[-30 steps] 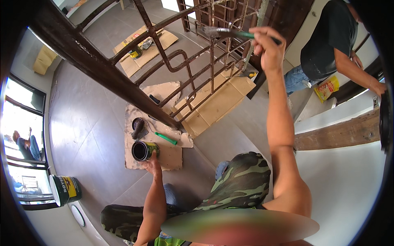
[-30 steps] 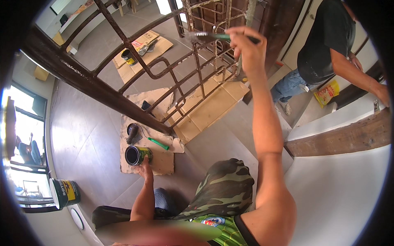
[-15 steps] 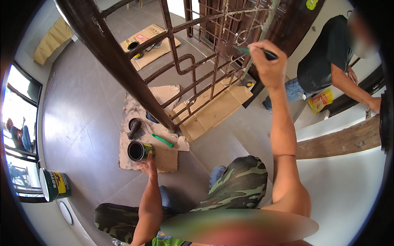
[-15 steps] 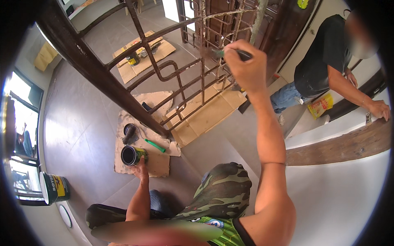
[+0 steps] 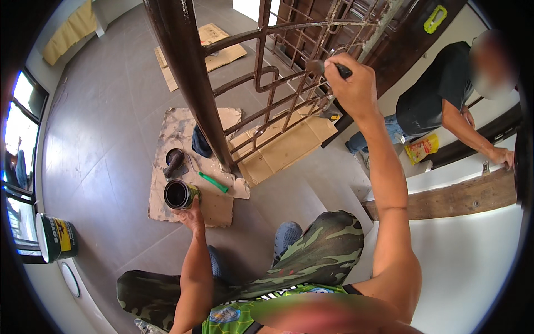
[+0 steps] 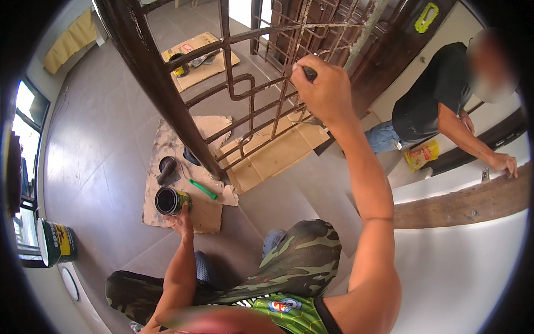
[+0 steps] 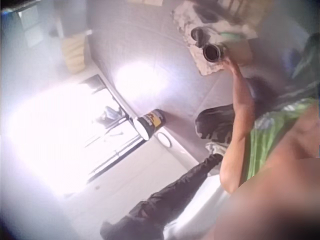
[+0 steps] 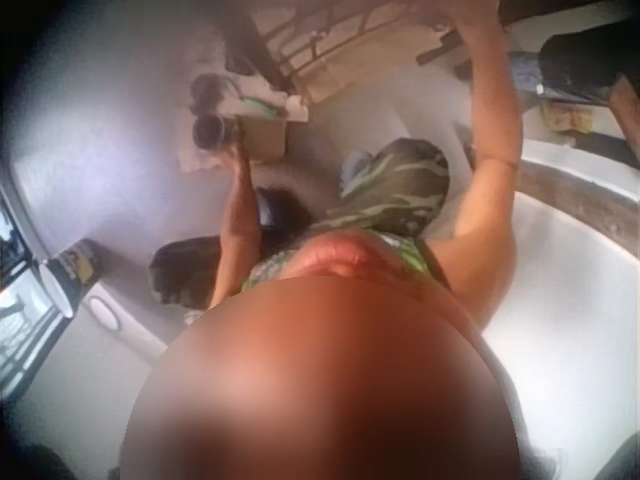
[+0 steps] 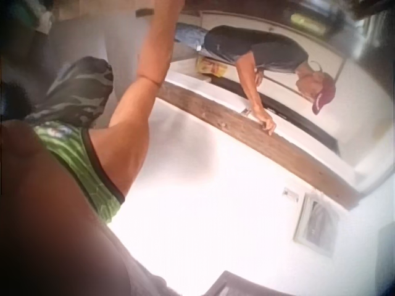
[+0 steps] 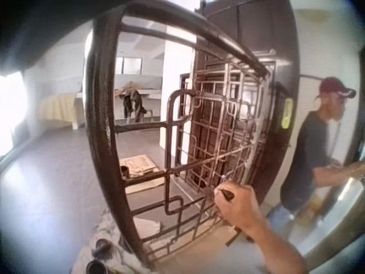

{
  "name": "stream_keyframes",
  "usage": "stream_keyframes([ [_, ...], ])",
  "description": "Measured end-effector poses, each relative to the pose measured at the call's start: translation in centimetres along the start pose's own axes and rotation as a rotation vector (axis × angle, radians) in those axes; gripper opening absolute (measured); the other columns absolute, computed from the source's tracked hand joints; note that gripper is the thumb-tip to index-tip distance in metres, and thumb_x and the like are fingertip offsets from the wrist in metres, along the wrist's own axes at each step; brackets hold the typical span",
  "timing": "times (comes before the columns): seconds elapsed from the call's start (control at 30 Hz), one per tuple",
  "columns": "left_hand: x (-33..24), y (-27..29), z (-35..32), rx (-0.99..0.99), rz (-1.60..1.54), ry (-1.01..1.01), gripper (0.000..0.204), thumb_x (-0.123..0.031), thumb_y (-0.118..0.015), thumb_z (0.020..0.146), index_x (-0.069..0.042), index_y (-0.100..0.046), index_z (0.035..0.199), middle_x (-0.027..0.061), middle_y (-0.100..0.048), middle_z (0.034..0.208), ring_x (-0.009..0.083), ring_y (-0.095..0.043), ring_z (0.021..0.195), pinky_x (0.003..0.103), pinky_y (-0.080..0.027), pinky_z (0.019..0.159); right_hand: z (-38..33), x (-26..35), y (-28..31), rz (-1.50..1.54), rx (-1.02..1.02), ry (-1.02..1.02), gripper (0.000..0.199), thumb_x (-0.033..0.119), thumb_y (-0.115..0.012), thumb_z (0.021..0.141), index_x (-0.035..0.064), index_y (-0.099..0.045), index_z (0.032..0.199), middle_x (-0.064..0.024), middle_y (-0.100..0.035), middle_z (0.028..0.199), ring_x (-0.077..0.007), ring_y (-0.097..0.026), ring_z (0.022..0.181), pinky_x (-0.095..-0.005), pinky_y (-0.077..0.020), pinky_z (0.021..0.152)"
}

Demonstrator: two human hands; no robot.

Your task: The person sits on the floor and paints a metal gate using a paintbrush and a small paint can. They repeatedly dip the brush into the paint and apply it to the gate's bars and frame. Another person is visible in the background working on a nearby wall.

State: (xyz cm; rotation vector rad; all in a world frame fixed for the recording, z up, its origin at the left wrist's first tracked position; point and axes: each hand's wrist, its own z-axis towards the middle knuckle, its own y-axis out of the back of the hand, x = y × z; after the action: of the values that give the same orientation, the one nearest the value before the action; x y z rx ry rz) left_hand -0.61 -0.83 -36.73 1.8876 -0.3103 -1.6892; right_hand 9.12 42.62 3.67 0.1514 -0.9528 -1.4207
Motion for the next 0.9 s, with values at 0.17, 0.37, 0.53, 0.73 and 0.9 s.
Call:
stream_keyframes([
  [0.17,-0.2,0.1,0.0,-0.002,0.014,-0.044,0.099,-0.039,-0.087,0.072,0.001,-0.034,0.144,0.0227,-0.056,0.133,0.0399,-0.054,0.123,0.045,-0.039,0.108,-0.5,-0.2,1.1,0.335,-0.182,-0.43,0.026,0.026,-0.074,0.093,0.0005,-0.072,0.087,-0.0019,-0.063,0.062,-0.0093,-0.057,0.05,-0.0254,-0.0453,0.049],
  [0.37,-0.6,0.1,0.0,0.013,-0.019,-0.055,0.097,-0.04,-0.087,0.071,0.001,-0.035,0.143,0.0212,-0.056,0.134,0.0387,-0.054,0.125,0.045,-0.038,0.108,2.7,0.3,1.6,0.481,-0.342,-0.387,0.038,0.036,-0.08,0.09,-0.0004,-0.072,0.085,-0.0041,-0.061,0.06,-0.0079,-0.054,0.044,-0.0229,-0.0417,0.042],
  [0.53,-0.8,0.0,-0.1,-0.016,0.0,-0.047,0.099,-0.039,-0.088,0.07,0.001,-0.034,0.143,0.022,-0.055,0.136,0.0391,-0.053,0.126,0.046,-0.038,0.108,1.5,0.9,3.7,0.426,-0.529,-0.248,0.026,0.026,-0.077,0.093,-0.0003,-0.073,0.094,-0.0046,-0.066,0.07,-0.0083,-0.06,0.056,-0.0221,-0.0462,0.053],
  [0.73,-0.3,0.0,-0.1,0.015,-0.034,-0.038,0.102,-0.039,-0.088,0.07,0.001,-0.032,0.146,0.0252,-0.053,0.137,0.042,-0.052,0.127,0.048,-0.038,0.108,-5.7,-1.4,-2.8,-0.012,-0.528,0.21,0.019,0.002,-0.074,0.088,-0.001,-0.073,0.107,-0.0115,-0.07,0.088,-0.0173,-0.067,0.076,-0.0286,-0.0522,0.067],
  [0.9,0.8,0.0,0.5,0.055,-0.015,-0.032,0.105,-0.04,-0.088,0.069,-0.002,-0.031,0.149,0.0272,-0.05,0.139,0.0455,-0.049,0.127,0.051,-0.037,0.109,-8.1,-3.3,-4.9,-0.044,-0.576,0.153,0.026,-0.002,-0.073,0.084,-0.0001,-0.073,0.111,-0.0149,-0.071,0.099,-0.0244,-0.068,0.082,-0.0342,-0.0545,0.076],
])
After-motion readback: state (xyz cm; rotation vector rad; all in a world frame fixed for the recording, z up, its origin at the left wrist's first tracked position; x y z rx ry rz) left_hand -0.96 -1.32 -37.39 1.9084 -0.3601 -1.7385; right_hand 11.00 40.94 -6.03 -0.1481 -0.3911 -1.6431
